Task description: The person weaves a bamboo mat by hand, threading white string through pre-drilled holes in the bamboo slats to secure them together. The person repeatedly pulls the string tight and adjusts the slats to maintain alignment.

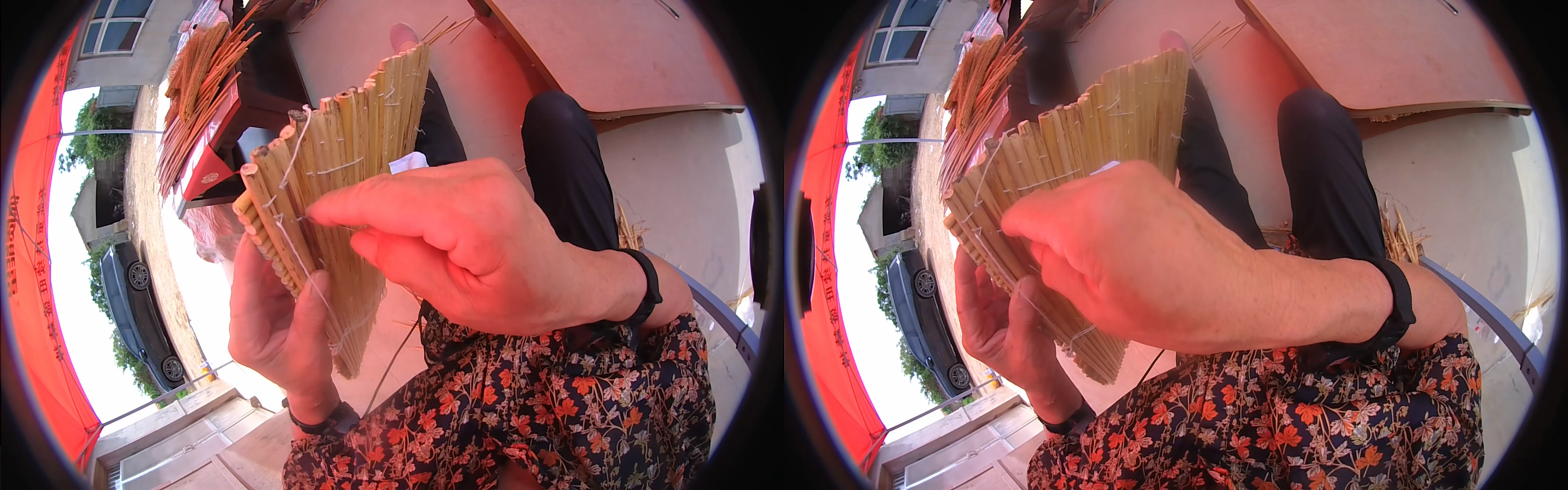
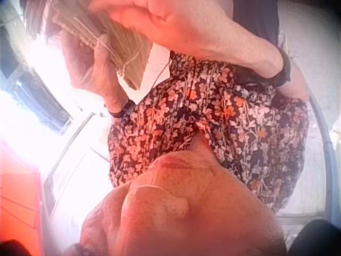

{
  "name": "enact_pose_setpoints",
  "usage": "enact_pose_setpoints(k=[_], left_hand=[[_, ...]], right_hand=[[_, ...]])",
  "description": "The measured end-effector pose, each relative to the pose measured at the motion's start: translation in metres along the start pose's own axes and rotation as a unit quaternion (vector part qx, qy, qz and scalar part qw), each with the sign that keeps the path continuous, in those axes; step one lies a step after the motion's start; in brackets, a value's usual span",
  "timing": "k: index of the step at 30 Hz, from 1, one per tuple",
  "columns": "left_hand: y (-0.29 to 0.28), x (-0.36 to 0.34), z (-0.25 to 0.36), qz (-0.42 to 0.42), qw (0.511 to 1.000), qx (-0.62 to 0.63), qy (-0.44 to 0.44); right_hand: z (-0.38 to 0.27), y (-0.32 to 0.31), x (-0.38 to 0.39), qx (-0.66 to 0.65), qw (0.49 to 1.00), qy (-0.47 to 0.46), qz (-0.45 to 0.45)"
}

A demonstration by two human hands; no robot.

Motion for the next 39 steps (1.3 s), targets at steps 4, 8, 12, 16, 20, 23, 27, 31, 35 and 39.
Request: enact_pose_setpoints(k=[4, 8, 12, 16, 20, 23, 27, 31, 35, 39], left_hand=[[0.002, 0.001, 0.001, -0.013, 1.0, 0.002, -0.001], [0.004, 0.004, 0.001, -0.009, 1.0, 0.013, 0.005], [0.005, 0.004, 0.002, -0.011, 1.0, 0.017, 0.01], [0.005, 0.006, 0.001, -0.016, 1.0, 0.009, 0.01], [0.006, 0.009, 0.001, -0.017, 1.0, -0.019, 0.014], [0.01, 0.014, 0.004, -0.034, 0.996, -0.047, 0.061], [0.027, 0.035, 0.008, -0.085, 0.974, -0.125, 0.171], [0.052, 0.057, 0.012, -0.113, 0.967, -0.097, 0.209], [0.066, 0.073, 0.009, -0.156, 0.961, -0.063, 0.221], [0.075, 0.081, 0.012, -0.193, 0.946, -0.075, 0.251]], right_hand=[[-0.002, -0.003, 0.001, 0.002, 1.0, -0.014, 0.002], [-0.002, -0.005, 0.002, -0.001, 1.0, -0.027, 0.001], [-0.003, -0.006, 0.003, 0.009, 0.999, -0.035, 0.003], [-0.004, -0.007, 0.004, 0.006, 0.999, -0.035, 0.01], [-0.003, -0.008, 0.008, 0.012, 1.0, -0.01, 0.008], [-0.01, -0.012, 0.012, 0.065, 0.998, 0.002, -0.011], [-0.006, -0.028, 0.027, 0.047, 0.997, 0.059, -0.016], [0.013, -0.048, 0.053, -0.031, 0.981, 0.187, -0.03], [0.029, -0.063, 0.081, -0.073, 0.938, 0.332, -0.073], [0.035, -0.069, 0.101, -0.093, 0.911, 0.398, -0.056]])
Point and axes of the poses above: each hand's wrist, its own x-axis away from the middle knuckle, its own y-axis out of the palm, z = x × y, the point moved 8 cm from there along -x, towards the middle knuckle, and after that the axes turned 12 degrees about z, right-handed, at the moved point
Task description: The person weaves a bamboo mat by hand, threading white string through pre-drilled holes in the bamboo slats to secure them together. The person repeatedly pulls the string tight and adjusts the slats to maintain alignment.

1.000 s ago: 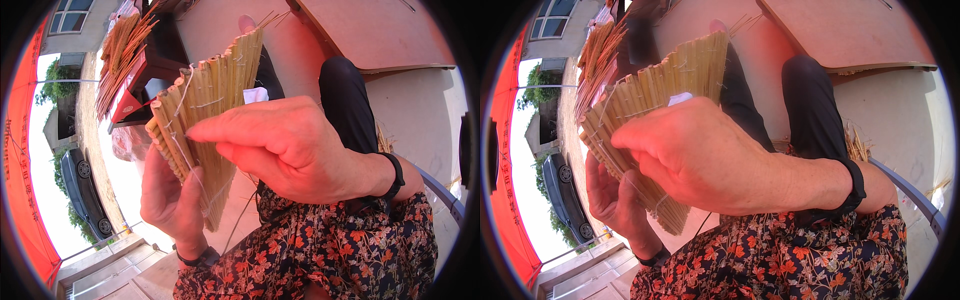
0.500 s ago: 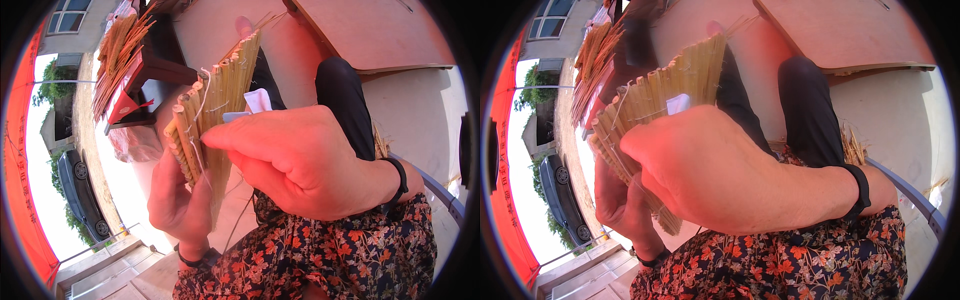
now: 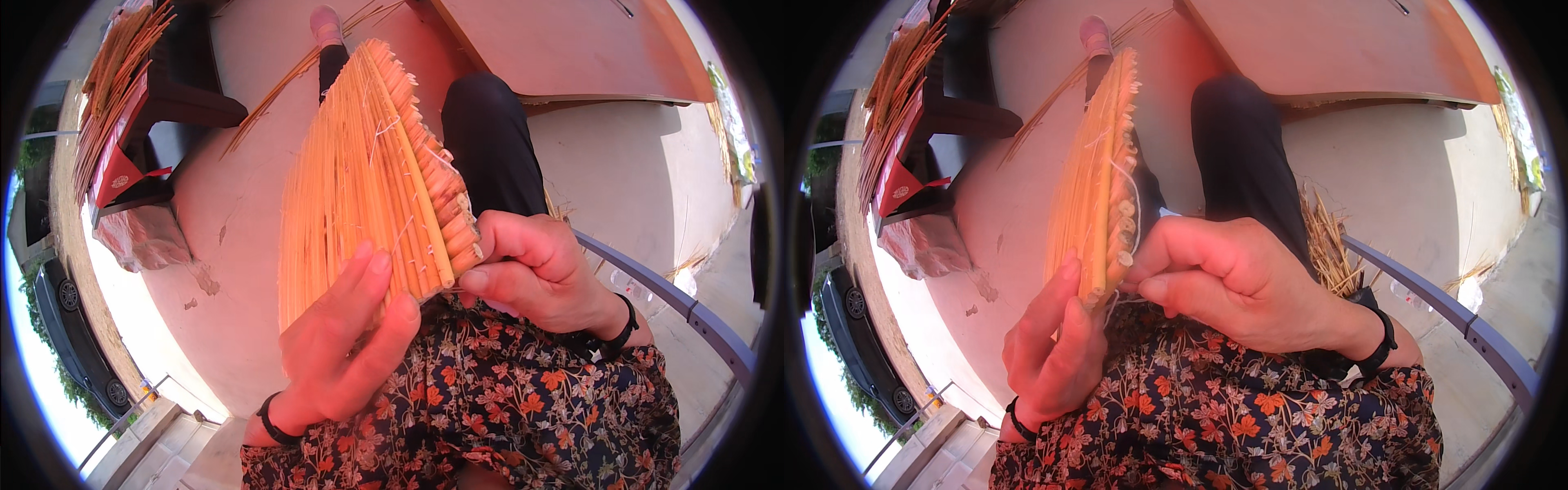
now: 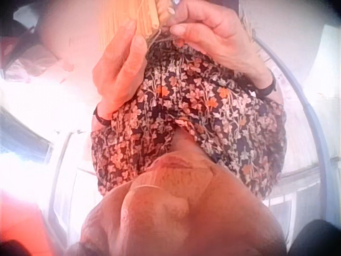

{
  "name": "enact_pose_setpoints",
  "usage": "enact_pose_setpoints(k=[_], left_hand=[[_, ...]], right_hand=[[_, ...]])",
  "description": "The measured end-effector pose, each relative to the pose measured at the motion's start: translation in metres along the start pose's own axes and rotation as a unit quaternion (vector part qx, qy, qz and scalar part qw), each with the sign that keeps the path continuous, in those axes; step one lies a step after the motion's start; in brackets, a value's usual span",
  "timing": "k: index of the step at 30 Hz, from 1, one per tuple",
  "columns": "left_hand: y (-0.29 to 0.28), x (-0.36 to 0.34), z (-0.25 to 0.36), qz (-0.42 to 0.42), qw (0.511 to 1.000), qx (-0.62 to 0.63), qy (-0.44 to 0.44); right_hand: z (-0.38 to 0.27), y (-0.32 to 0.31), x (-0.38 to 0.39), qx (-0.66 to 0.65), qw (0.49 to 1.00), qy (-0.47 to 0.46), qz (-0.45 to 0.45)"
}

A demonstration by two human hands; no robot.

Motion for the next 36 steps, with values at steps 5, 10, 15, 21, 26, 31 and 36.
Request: enact_pose_setpoints(k=[5, 10, 15, 21, 26, 31, 36], left_hand=[[0.008, -0.001, -0.003, -0.032, 0.999, -0.006, 0.029], [0.005, -0.004, 0.006, -0.048, 0.998, -0.016, 0.045], [0.007, -0.002, 0.007, -0.063, 0.996, -0.022, 0.061], [0.008, -0.003, 0.007, -0.058, 0.996, -0.028, 0.062], [0.012, -0.003, 0.009, -0.074, 0.995, -0.028, 0.067], [0.013, -0.004, 0.009, -0.098, 0.992, -0.025, 0.073], [0.014, -0.006, 0.006, -0.062, 0.994, -0.034, 0.088]], right_hand=[[0.014, -0.003, -0.002, -0.008, 1.0, -0.019, 0.019], [0.008, -0.002, 0.006, 0.0, 0.999, 0.03, 0.02], [0.008, -0.004, 0.006, -0.047, 0.998, 0.044, 0.027], [0.022, -0.004, 0.012, -0.163, 0.975, 0.145, 0.043], [0.024, -0.005, 0.013, -0.168, 0.973, 0.148, 0.062], [0.027, -0.001, 0.011, -0.163, 0.975, 0.144, 0.048], [0.035, -0.003, 0.011, -0.193, 0.969, 0.138, 0.065]])
Point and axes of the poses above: each hand's wrist, its own x-axis away from the middle knuckle, its own y-axis out of the palm, z = x × y, the point moved 8 cm from there along -x, towards the middle knuckle, and after that the axes turned 12 degrees about z, right-handed, at the moved point
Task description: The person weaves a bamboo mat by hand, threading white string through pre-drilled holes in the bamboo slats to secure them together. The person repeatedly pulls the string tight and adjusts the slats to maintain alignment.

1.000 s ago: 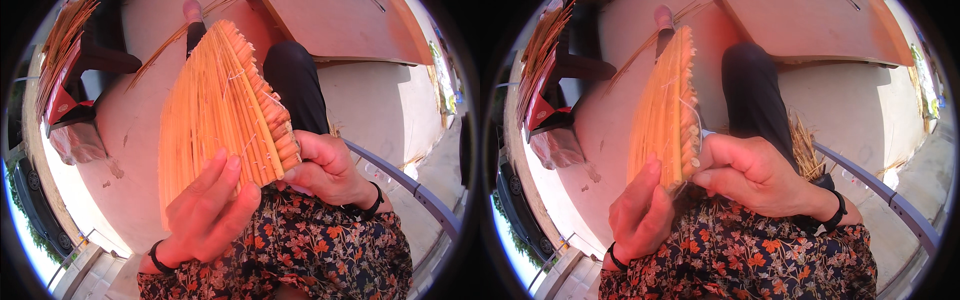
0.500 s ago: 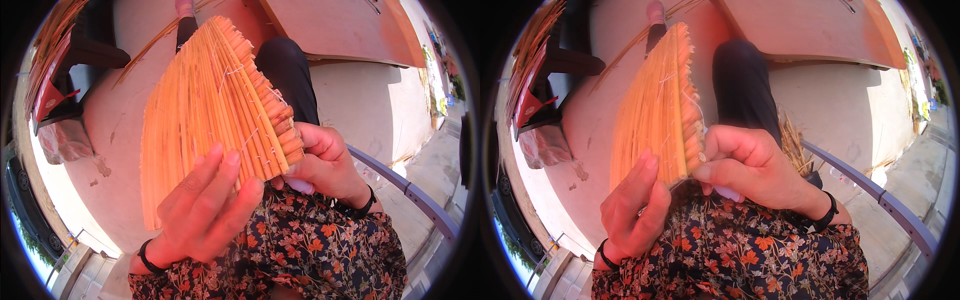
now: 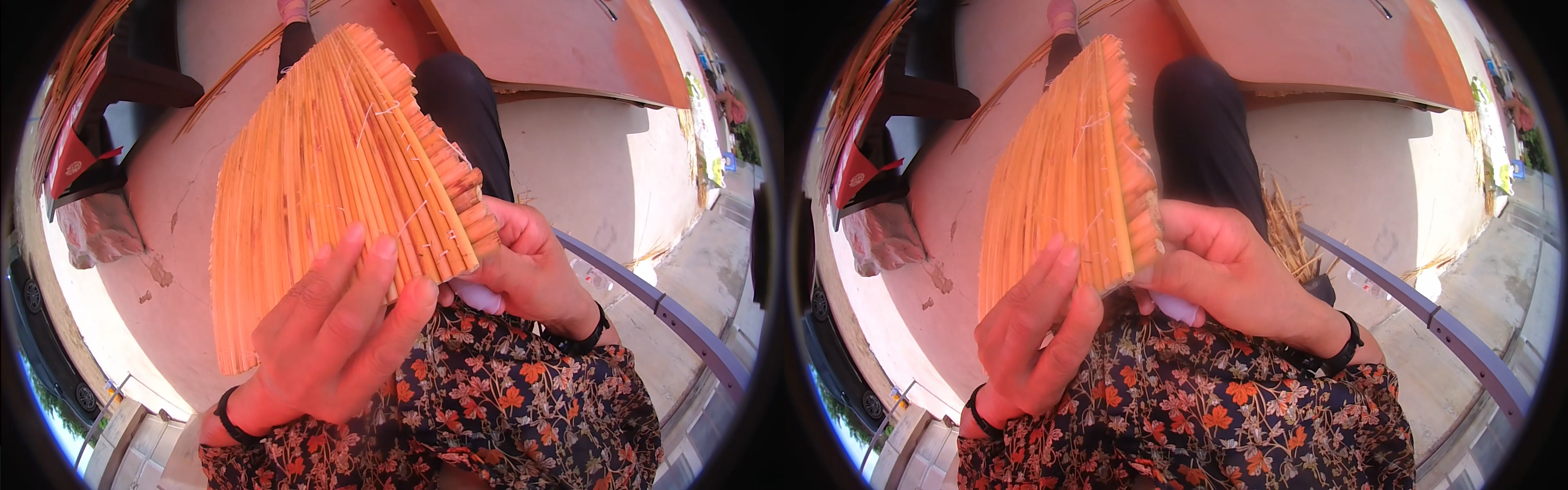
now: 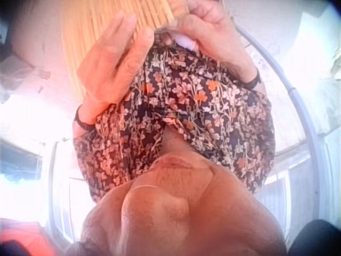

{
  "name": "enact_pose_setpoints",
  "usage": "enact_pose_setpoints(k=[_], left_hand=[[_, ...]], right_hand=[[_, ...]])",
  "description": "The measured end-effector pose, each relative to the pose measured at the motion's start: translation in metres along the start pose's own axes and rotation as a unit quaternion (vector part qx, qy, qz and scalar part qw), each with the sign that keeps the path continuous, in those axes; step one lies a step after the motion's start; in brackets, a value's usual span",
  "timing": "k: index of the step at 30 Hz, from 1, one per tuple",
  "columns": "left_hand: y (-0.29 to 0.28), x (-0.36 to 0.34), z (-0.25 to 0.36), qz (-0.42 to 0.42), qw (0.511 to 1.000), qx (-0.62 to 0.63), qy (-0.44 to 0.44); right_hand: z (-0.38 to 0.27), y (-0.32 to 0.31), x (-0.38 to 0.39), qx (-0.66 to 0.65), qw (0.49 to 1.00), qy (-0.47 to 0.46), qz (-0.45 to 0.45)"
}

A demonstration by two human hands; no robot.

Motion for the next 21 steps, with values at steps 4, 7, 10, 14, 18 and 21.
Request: enact_pose_setpoints(k=[4, 7, 10, 14, 18, 21], left_hand=[[0.001, 0.0, 0.001, 0.003, 1.0, -0.001, 0.003], [0.003, 0.001, 0.002, -0.017, 1.0, -0.006, 0.011], [0.004, -0.002, 0.004, -0.045, 0.999, 0.022, -0.004], [0.007, -0.004, 0.004, -0.037, 0.999, 0.022, 0.002], [0.01, 0.0, 0.004, -0.037, 0.999, 0.008, 0.014], [0.012, 0.004, 0.003, -0.029, 0.999, -0.002, 0.025]], right_hand=[[0.003, 0.0, 0.001, -0.091, 0.996, 0.014, -0.007], [0.005, 0.004, 0.002, -0.172, 0.984, 0.015, -0.03], [0.007, 0.003, 0.0, -0.222, 0.974, 0.002, -0.045], [0.001, 0.005, 0.003, -0.243, 0.968, -0.038, -0.04], [0.005, -0.004, 0.005, -0.11, 0.992, -0.053, 0.043], [0.002, -0.006, 0.007, -0.085, 0.994, -0.038, 0.062]])
Point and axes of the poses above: each hand's wrist, its own x-axis away from the middle knuckle, its own y-axis out of the palm, z = x × y, the point moved 8 cm from there along -x, towards the middle knuckle, and after that the axes turned 12 degrees about z, right-handed, at the moved point
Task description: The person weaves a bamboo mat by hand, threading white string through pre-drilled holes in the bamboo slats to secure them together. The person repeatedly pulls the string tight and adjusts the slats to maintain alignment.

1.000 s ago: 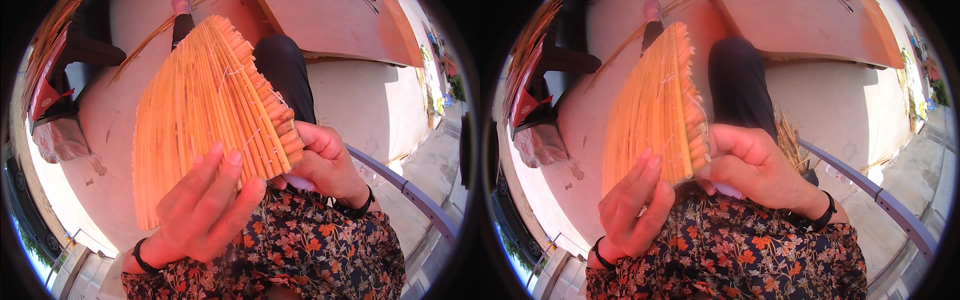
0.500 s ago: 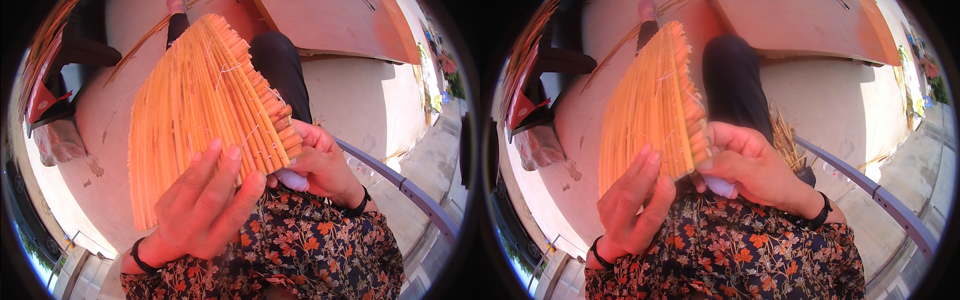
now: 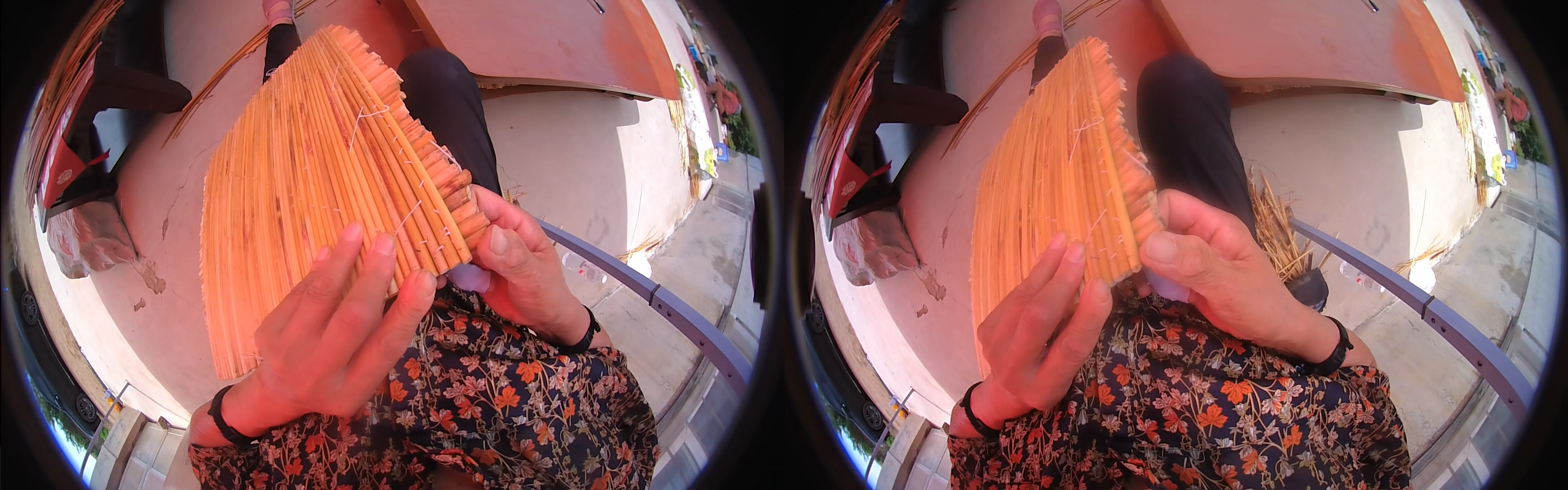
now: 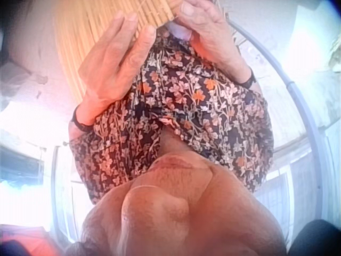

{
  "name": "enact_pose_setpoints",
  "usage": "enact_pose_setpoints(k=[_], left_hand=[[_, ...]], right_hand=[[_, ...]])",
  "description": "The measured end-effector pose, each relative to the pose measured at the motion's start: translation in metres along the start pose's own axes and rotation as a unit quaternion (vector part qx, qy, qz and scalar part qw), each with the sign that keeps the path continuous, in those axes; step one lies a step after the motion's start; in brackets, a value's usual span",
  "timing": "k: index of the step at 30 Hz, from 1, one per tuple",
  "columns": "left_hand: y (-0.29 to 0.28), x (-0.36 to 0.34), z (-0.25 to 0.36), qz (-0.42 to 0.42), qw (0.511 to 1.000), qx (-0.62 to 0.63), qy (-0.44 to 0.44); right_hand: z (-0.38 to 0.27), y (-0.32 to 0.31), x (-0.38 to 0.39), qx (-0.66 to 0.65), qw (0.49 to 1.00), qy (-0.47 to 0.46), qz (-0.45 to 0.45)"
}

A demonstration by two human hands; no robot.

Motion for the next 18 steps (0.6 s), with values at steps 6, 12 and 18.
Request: enact_pose_setpoints(k=[6, 12, 18], left_hand=[[0.0, -0.008, 0.002, -0.014, 1.0, 0.021, -0.01], [0.004, -0.003, 0.002, -0.003, 1.0, 0.006, -0.001], [0.008, -0.006, 0.0, 0.023, 1.0, -0.015, 0.015]], right_hand=[[-0.005, 0.003, -0.002, 0.012, 1.0, -0.017, -0.006], [0.002, 0.002, 0.004, 0.042, 0.999, 0.033, 0.006], [-0.004, 0.016, 0.002, -0.074, 0.997, -0.022, -0.001]])
Point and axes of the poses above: each hand's wrist, its own x-axis away from the middle knuckle, its own y-axis out of the palm, z = x × y, the point moved 8 cm from there along -x, towards the middle knuckle, and after that the axes turned 12 degrees about z, right-handed, at the moved point
